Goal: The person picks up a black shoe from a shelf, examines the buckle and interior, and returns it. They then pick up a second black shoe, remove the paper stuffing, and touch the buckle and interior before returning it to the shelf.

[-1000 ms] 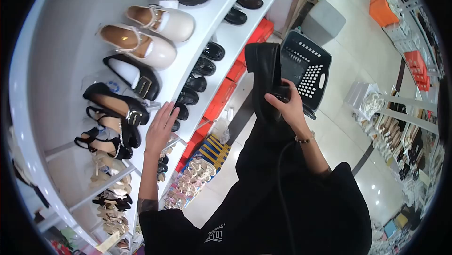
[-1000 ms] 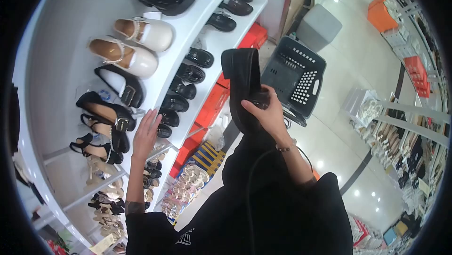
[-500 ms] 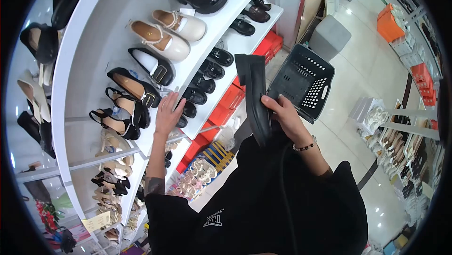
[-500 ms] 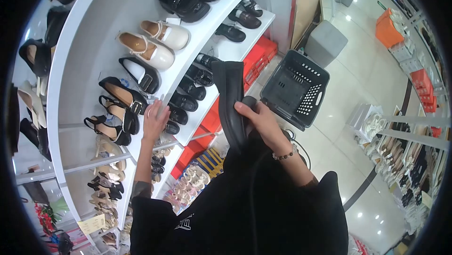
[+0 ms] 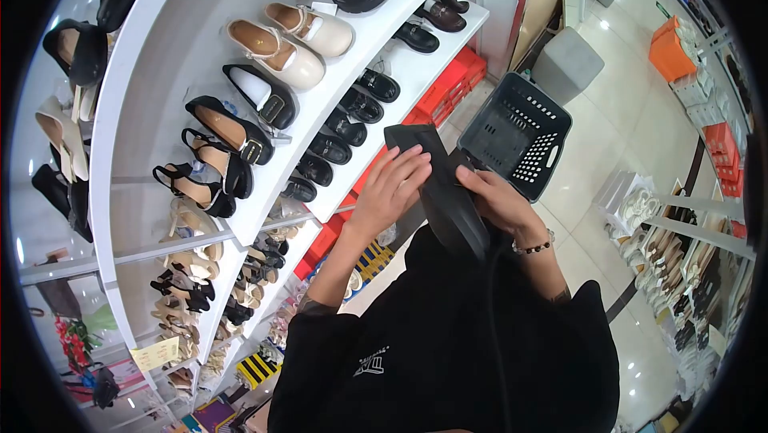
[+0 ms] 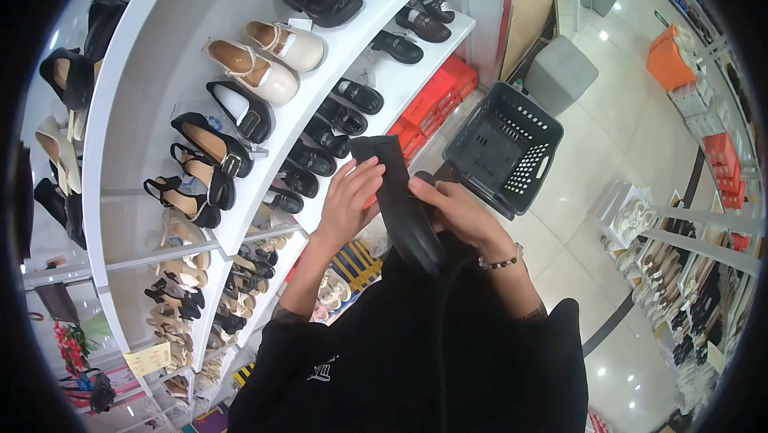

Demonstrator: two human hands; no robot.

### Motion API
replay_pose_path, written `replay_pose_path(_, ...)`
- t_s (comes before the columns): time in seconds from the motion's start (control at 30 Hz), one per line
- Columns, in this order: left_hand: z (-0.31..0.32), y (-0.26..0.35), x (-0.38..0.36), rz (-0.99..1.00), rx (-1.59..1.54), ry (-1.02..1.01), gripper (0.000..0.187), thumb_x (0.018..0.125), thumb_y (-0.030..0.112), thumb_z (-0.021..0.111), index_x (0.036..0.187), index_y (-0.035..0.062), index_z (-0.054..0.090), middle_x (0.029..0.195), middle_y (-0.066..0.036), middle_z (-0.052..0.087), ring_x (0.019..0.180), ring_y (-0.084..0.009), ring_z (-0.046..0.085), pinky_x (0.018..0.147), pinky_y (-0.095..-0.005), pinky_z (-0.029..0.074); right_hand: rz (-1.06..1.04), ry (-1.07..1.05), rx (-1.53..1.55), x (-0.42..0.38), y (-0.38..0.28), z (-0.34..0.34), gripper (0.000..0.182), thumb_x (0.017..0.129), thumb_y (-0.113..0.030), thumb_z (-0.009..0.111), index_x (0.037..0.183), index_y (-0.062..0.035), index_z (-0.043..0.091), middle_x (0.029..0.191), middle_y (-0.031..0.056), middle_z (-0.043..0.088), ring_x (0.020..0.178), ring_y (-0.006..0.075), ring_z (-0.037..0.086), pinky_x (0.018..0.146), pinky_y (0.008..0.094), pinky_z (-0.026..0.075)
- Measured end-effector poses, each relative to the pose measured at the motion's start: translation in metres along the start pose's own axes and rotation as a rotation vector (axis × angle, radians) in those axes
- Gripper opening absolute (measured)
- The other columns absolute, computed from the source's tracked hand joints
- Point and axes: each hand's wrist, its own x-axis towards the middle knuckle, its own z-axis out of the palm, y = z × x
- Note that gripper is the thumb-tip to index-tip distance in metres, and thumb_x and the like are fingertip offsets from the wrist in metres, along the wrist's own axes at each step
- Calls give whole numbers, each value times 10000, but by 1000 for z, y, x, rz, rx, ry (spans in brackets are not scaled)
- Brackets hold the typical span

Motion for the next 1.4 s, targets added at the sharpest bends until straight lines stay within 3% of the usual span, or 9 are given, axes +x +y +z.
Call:
replay_pose_path(0.17,-1,19,1,-466,-341,108,630,644,-1,772,1212,53,503,1253,-85,540,1152,-243,533,980,-396,420,215,-7,-249,-32,-42,3,527,978,-424,411,1076,70,566,853,105,647,763,132,629,630,248,503)
replay_pose_path(0.23,2,18,-11,-920,-881,84,629,648,67,823,1191,10,510,1173,-91,585,1080,-209,573,955,-352,444,-288,298,-631,-41,-41,7,455,984,-360,420,1074,61,568,778,110,642,752,159,638,672,265,509)
replay_pose_path(0.33,6,26,-14,-931,-1368,317,659,650,117,841,1204,-1,505,1143,-93,595,1051,-198,585,932,-338,465,-624,350,-595,-49,-47,19,403,863,-267,633,1147,5,544,933,164,634,875,255,641,786,338,496)
replay_pose_path(0.4,9,33,-13,-933,-1626,463,732,625,149,852,1240,-3,485,1168,-100,587,1093,-220,569,961,-360,448,-782,240,-648,-52,-49,24,660,747,-216,758,1286,-17,434,1125,163,547,1063,263,561,931,360,432)
replay_pose_path(0.63,14,43,23,-798,-1714,332,868,597,199,874,1308,-20,427,1252,-122,545,1158,-232,535,993,-369,424,-733,145,-594,-75,-53,33,858,692,-289,807,1374,-23,359,1204,138,482,1108,241,507,940,352,414)
replay_pose_path(0.73,31,38,13,-875,-1557,91,1072,544,444,864,1361,-17,343,1392,-198,394,1208,-288,492,1012,-430,429,-720,230,-599,-84,-59,31,844,688,-277,809,1364,-27,369,1190,136,477,1089,246,507,928,349,416)
replay_pose_path(0.87,39,54,50,-825,-1635,159,1178,519,655,766,1377,-13,315,1381,-191,410,1211,-275,490,1019,-413,419,-753,360,-614,-80,-56,16,726,689,-248,804,1271,-26,430,1115,133,481,991,245,543,836,335,460)
replay_pose_path(1.23,37,58,39,-879,-1604,217,1103,636,692,689,1375,-30,304,1319,-185,470,1146,-237,535,949,-384,478,-689,267,-577,-69,-62,24,661,674,-204,808,1195,-14,448,1053,80,499,959,169,503,859,311,407)
replay_pose_path(1.4,17,56,41,-803,-2139,419,965,774,655,579,1352,-69,307,1290,-180,475,1087,-255,573,936,-359,488,-760,116,-303,-59,-49,24,568,727,-133,764,1201,-27,467,996,73,535,893,156,535,814,292,435)
